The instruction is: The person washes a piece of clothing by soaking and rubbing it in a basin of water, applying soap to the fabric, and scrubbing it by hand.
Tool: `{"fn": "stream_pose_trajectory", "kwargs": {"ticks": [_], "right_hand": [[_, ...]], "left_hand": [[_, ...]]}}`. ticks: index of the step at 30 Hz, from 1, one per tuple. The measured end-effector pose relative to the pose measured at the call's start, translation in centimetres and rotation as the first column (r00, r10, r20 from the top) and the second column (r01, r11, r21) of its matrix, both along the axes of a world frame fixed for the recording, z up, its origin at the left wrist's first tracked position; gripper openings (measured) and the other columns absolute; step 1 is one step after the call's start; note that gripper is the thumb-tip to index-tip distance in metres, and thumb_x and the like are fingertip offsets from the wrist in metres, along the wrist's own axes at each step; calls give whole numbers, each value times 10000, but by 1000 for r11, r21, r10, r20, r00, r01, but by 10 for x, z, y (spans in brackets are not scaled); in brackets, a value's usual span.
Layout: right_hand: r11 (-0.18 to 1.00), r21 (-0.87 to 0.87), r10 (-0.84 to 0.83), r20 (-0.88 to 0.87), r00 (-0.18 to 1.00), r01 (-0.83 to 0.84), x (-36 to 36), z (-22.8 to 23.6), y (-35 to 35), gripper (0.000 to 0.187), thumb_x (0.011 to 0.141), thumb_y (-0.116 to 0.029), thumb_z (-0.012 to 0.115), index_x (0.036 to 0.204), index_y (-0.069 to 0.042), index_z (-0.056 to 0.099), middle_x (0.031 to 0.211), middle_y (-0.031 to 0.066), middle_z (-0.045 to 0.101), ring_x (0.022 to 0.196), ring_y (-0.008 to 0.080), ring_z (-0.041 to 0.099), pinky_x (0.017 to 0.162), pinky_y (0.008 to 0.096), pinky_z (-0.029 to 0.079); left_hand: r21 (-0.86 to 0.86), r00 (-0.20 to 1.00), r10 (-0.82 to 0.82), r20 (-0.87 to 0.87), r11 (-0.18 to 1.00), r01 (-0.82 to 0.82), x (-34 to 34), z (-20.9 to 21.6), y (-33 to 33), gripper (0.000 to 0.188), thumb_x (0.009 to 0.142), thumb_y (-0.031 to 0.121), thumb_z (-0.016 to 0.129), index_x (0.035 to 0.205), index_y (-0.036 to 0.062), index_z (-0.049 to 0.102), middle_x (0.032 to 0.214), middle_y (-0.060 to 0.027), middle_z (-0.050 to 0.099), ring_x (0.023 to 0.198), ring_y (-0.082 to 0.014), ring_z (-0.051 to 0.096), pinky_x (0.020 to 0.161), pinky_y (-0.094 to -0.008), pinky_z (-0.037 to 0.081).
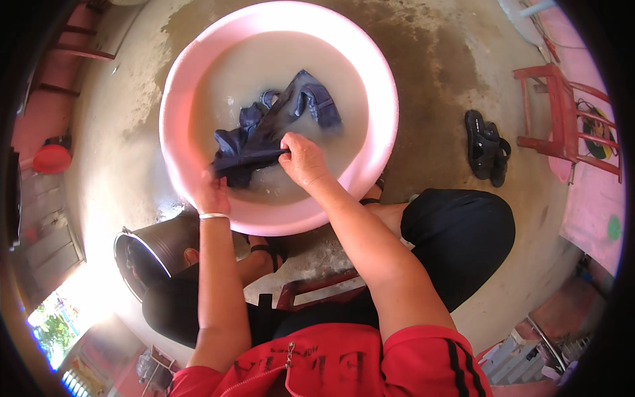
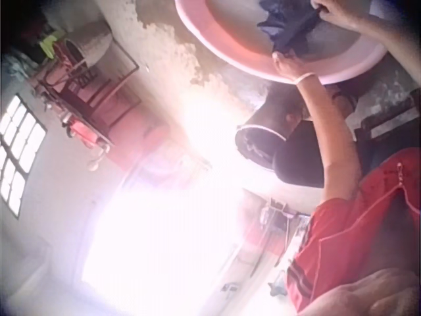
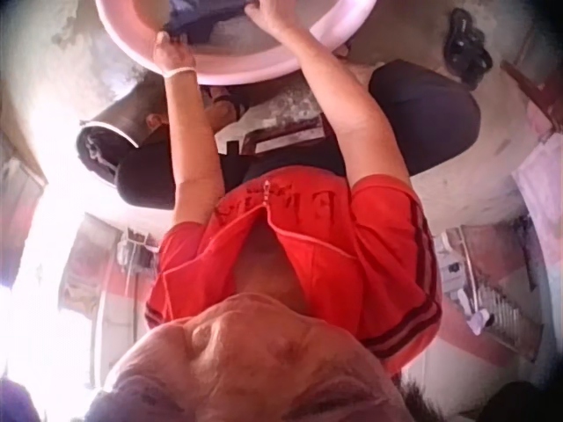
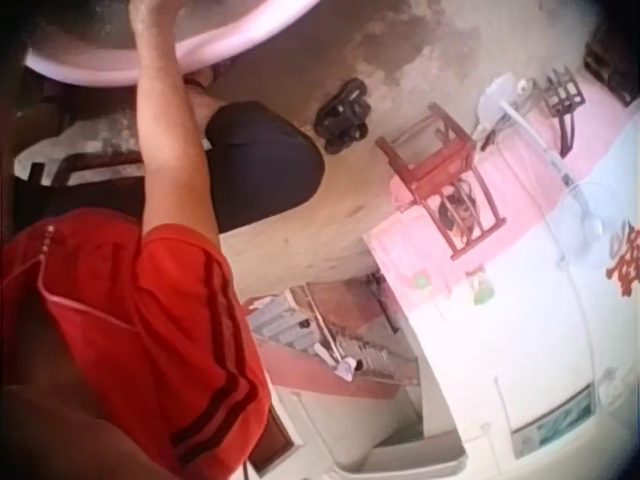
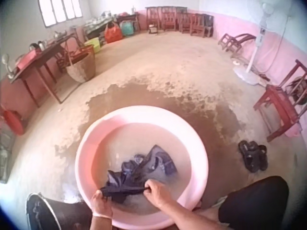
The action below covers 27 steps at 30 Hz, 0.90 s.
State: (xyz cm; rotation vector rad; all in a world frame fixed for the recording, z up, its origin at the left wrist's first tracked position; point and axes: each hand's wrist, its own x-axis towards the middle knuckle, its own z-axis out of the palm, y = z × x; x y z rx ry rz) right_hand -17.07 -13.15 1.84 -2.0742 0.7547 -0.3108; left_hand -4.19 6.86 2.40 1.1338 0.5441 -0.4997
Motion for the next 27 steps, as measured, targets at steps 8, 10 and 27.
{"fn": "stream_pose_trajectory", "kwargs": {"ticks": [8, 10, 27], "right_hand": [[979, 193, 77, -90, 993, -58, -9, 25, 30, 145, 794, -128, 528, 916, -77, 590, 815, 178, 658, 789, 388, 630, 708, 474, 495], [983, 95, 161, -31, 987, -157, -24, 30, 20, 123, 798, -138, 542, 903, -78, 563, 797, 162, 656, 775, 381, 632, 689, 479, 493], [965, 157, 211, 1, 978, -208, -35, 107, 57, 173, 868, -186, 586, 991, -79, 527, 720, 161, 632, 686, 391, 624, 622, 486, 497]], "left_hand": [[-134, 975, -218, -46, 968, 210, -80, -106, -15, 211, 894, 168, 475, 1038, 70, 595, 982, -85, 629, 887, -237, 594, 854, -436, 488], [-251, 939, -186, -288, 961, 113, -76, -78, -64, 297, 918, 208, 397, 1083, 54, 590, 1082, -110, 631, 996, -283, 592, 915, -416, 472], [961, -113, -956, 270, 259, 98, -57, 57, -129, 304, 799, 185, 563, 1074, 76, 634, 1093, -149, 629, 1011, -330, 583, 867, -429, 454]]}}
